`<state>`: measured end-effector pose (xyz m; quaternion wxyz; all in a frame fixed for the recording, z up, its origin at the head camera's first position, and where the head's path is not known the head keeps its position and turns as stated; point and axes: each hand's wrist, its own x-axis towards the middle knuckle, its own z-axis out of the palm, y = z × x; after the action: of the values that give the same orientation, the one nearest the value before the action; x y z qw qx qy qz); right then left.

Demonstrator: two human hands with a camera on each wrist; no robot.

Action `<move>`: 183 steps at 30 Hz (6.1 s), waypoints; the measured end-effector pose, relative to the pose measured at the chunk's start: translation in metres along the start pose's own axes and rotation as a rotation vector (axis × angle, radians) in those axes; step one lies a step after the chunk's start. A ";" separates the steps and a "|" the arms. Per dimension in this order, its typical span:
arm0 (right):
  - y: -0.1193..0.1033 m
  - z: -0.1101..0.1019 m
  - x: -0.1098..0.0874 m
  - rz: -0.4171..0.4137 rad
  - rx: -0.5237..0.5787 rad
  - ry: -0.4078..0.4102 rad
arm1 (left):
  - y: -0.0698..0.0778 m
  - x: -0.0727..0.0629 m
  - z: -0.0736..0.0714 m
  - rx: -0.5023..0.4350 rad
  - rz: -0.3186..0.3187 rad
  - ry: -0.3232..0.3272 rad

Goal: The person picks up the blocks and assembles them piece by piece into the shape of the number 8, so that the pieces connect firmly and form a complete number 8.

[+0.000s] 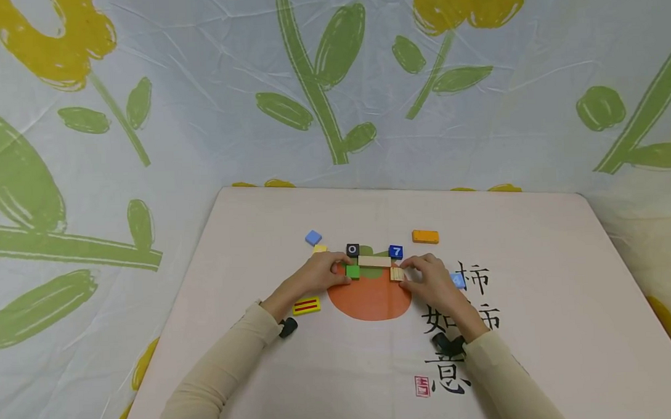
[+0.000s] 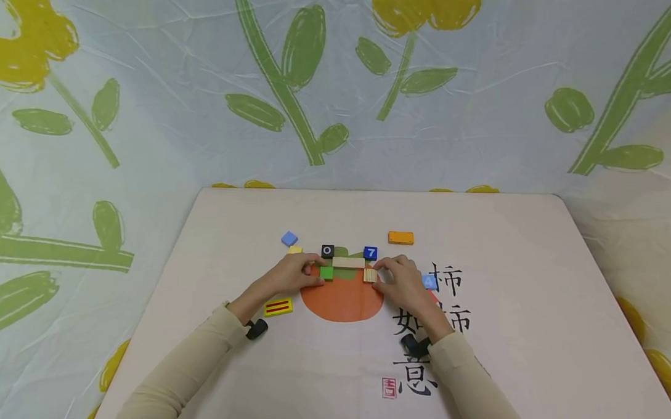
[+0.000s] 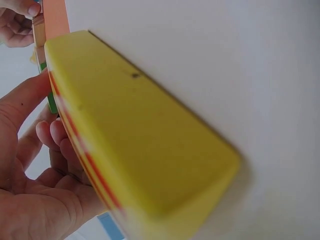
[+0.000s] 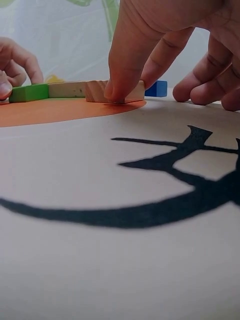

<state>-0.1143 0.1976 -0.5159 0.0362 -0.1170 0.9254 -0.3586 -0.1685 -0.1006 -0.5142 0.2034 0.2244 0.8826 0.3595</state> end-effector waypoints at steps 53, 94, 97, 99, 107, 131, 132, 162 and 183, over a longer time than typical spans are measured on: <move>-0.003 0.001 -0.001 0.037 0.004 -0.019 | -0.030 -0.024 -0.044 0.076 0.043 0.197; -0.006 0.001 -0.003 0.031 -0.003 -0.019 | -0.050 -0.013 -0.048 0.104 -0.010 0.141; -0.006 0.001 -0.003 0.029 -0.010 -0.019 | -0.049 -0.017 -0.045 0.089 -0.007 0.153; -0.006 0.001 -0.003 0.033 -0.011 -0.019 | -0.048 -0.019 -0.043 0.079 0.000 0.155; -0.005 0.002 -0.003 0.050 -0.010 -0.027 | -0.039 -0.027 -0.030 0.069 0.036 0.142; -0.001 0.002 -0.001 0.015 0.003 -0.014 | 0.007 -0.053 0.006 0.151 0.042 0.053; -0.001 0.002 -0.001 0.018 0.006 -0.015 | 0.008 -0.053 0.006 0.156 0.037 0.051; -0.003 0.001 -0.001 0.048 0.000 -0.032 | 0.025 -0.039 0.024 0.349 -0.002 0.086; -0.001 0.002 -0.001 0.050 -0.001 -0.039 | 0.030 -0.038 0.029 0.355 0.002 0.149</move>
<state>-0.1132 0.1960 -0.5162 0.0632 -0.1010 0.9274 -0.3545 -0.1144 -0.0860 -0.5042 0.0944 0.2305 0.9446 0.2138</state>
